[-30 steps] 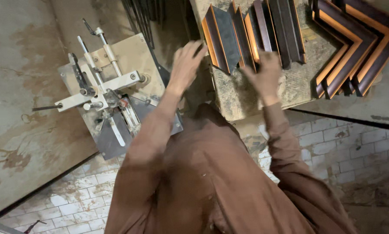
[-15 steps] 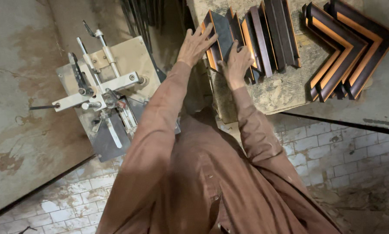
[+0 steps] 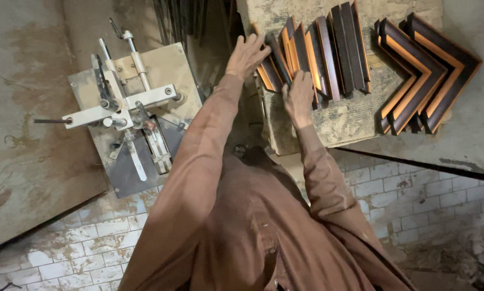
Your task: The person places mitered picture frame corners into a V-nail frame joining machine, aligns the joint, and operates the machine to press the corners together. They then set the joined frame onto a stack of completed frames and pick up the next unassembled corner pair to repeat the process.
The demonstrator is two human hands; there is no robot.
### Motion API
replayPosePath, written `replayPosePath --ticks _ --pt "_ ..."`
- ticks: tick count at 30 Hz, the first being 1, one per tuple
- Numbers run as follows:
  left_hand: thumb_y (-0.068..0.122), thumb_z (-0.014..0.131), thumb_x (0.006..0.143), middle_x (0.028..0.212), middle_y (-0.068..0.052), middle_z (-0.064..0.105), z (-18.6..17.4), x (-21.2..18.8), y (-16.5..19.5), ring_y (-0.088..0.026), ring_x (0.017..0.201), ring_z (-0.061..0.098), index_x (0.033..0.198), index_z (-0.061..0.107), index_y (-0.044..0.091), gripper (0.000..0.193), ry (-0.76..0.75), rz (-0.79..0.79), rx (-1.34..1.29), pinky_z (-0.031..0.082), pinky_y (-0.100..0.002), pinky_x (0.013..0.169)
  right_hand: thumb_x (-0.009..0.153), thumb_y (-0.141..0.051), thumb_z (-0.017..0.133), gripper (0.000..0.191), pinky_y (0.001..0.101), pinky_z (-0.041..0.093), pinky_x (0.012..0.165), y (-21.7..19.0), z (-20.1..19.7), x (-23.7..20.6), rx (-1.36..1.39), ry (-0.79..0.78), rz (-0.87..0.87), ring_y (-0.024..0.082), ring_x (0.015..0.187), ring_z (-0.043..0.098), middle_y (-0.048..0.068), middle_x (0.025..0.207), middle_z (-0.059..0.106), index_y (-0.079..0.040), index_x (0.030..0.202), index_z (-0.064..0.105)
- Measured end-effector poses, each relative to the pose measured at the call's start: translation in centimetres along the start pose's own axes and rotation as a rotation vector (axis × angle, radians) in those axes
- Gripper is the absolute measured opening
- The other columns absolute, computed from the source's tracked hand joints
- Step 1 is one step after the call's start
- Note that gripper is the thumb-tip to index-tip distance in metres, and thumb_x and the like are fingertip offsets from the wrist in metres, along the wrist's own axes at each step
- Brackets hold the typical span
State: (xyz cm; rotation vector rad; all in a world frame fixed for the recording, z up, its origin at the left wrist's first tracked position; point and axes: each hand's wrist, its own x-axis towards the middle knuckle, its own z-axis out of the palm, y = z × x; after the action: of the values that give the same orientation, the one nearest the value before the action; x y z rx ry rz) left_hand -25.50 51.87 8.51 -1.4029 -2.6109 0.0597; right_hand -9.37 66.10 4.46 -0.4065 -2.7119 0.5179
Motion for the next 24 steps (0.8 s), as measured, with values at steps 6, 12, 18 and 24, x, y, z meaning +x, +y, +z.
replayPosePath --ticks 6,12,18,24 --pt "0.018 0.065 0.093 0.136 -0.009 0.055 -0.5 -4.1 -0.6 -0.03 0.129 0.051 0.126 0.061 0.017 0.033 0.297 0.004 -0.013 0.038 -0.05 0.108 0.109 -0.032 0.061 0.034 0.0354 0.044 0.066 4.3 -3.0 -4.9 0.423 -0.174 0.313 0.018 0.074 0.053 0.011 0.091 0.06 -0.008 0.129 0.048" --pt "0.033 0.075 0.091 0.123 -0.018 0.06 -2.2 -12.5 3.3 -0.039 0.116 0.056 0.136 0.051 0.002 0.059 0.34 -0.468 -0.75 0.039 -0.053 0.103 0.109 -0.017 0.061 0.039 0.0272 0.042 0.057 6.5 -9.3 -7.3 0.966 -0.032 0.488 0.007 0.066 0.051 0.001 0.09 0.06 -0.002 0.144 0.055" --pt "0.039 0.072 0.096 0.128 -0.022 0.057 0.4 -17.7 10.2 -0.042 0.115 0.058 0.139 0.045 0.0 0.064 0.47 -0.473 -0.747 0.044 -0.049 0.096 0.105 -0.017 0.063 0.046 0.0226 0.045 0.058 -0.6 -9.2 -10.4 0.95 -0.362 0.224 0.005 0.069 0.052 0.001 0.091 0.061 -0.005 0.148 0.051" --pt "0.041 0.073 0.095 0.122 -0.019 0.057 -0.5 -23.9 9.8 -0.041 0.111 0.059 0.143 0.043 0.002 0.068 0.321 -0.553 -0.757 0.045 -0.052 0.092 0.105 -0.019 0.066 0.017 0.0305 0.042 0.051 -2.4 -9.2 -12.2 1.317 -0.552 0.58 0.014 0.058 0.055 0.005 0.076 0.058 -0.004 0.111 0.06"
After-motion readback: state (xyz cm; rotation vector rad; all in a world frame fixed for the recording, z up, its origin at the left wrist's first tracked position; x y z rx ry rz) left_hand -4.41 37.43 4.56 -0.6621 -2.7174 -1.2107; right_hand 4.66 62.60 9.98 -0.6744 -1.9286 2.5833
